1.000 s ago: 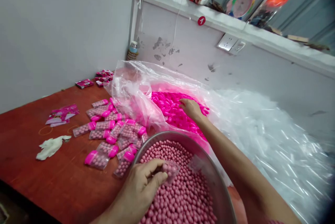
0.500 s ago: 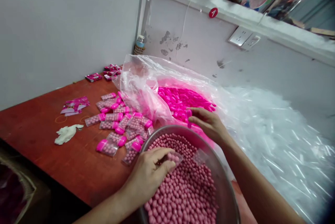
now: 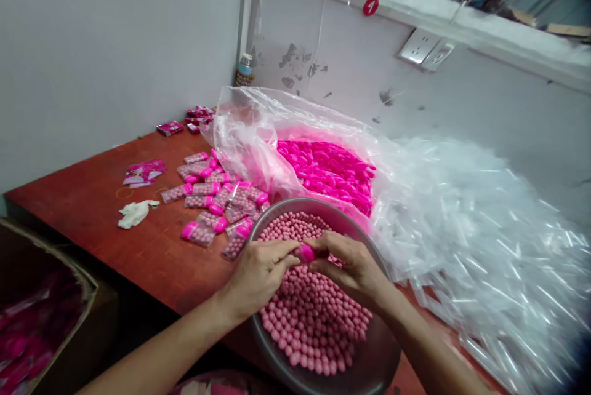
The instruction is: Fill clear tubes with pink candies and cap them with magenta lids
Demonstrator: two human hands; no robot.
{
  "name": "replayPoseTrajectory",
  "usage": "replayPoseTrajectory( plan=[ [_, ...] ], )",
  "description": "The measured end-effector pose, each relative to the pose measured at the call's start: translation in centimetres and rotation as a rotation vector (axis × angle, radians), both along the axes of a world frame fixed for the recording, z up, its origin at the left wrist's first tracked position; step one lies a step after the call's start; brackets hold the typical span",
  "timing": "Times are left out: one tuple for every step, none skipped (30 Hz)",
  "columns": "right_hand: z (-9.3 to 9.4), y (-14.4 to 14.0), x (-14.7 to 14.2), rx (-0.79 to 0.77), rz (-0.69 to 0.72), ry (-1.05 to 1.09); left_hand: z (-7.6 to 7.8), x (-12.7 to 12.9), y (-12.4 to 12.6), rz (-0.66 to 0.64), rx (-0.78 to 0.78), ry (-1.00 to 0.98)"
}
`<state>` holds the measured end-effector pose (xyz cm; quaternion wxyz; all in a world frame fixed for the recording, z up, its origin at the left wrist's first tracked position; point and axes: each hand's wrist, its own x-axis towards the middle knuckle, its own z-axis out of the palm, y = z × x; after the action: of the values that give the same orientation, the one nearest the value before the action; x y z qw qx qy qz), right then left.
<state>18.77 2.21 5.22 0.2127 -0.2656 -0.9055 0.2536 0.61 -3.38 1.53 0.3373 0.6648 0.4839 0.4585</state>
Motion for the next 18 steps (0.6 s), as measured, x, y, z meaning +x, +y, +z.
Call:
replayPoseTrajectory(
  plan=[
    [-0.1, -0.5, 0.0, 0.039, -0.004, -0.018, -0.2, 0.0, -0.1, -0.015, 0.01, 0.015],
    [-0.3, -0.9, 0.1, 0.081, -0.011, -0.039, -0.3, 0.0, -0.2, -0.032, 0.023, 0.032],
    [-0.4, -1.3, 0.1, 0.121, -0.018, -0.061, -0.5, 0.0, -0.3, -0.046, 0.039, 0.048],
    [-0.6, -1.6, 0.0, 0.155, -0.025, -0.078, -0.6, 0.1, -0.3, -0.056, 0.056, 0.063],
    [-0.8, -1.8, 0.0, 0.176, -0.032, -0.09, -0.7, 0.1, -0.3, -0.063, 0.07, 0.078],
    [-0.9, -1.9, -0.1, 0.184, -0.036, -0.09, -0.7, 0.1, -0.3, -0.065, 0.082, 0.088],
    [-1.1, -1.9, -0.1, 0.17, -0.038, -0.078, -0.7, 0.1, -0.3, -0.063, 0.084, 0.087],
    [-1.1, -1.8, -0.1, 0.14, -0.04, -0.05, -0.7, 0.1, -0.2, -0.055, 0.076, 0.071],
    [-1.2, -1.6, -0.1, 0.094, -0.049, -0.013, -0.6, 0.1, -0.1, -0.044, 0.057, 0.036],
    [-1.1, -1.3, -0.1, 0.032, -0.071, 0.035, -0.4, 0.1, 0.1, -0.036, 0.028, -0.017],
    [-1.0, -1.1, 0.0, -0.049, -0.103, 0.094, -0.2, 0.0, 0.3, -0.029, -0.01, -0.086],
    [-1.0, -0.9, 0.2, -0.154, -0.138, 0.158, -0.1, 0.0, 0.5, -0.024, -0.052, -0.164],
    [-0.9, -0.7, 0.5, -0.28, -0.168, 0.225, 0.0, -0.1, 0.7, -0.018, -0.095, -0.242],
    [-0.9, -0.6, 0.8, -0.417, -0.189, 0.296, 0.1, -0.3, 0.9, -0.008, -0.136, -0.312],
    [-1.0, -0.6, 1.1, -0.555, -0.203, 0.364, 0.1, -0.4, 1.1, 0.001, -0.171, -0.37],
    [-1.1, -0.6, 1.4, -0.679, -0.213, 0.429, 0.1, -0.5, 1.2, 0.005, -0.196, -0.41],
    [-1.4, -0.6, 1.8, -0.778, -0.226, 0.484, 0.1, -0.5, 1.3, 0.003, -0.209, -0.433],
    [-1.6, -0.6, 2.0, -0.843, -0.244, 0.535, 0.0, -0.5, 1.3, -0.007, -0.209, -0.438]
  ],
)
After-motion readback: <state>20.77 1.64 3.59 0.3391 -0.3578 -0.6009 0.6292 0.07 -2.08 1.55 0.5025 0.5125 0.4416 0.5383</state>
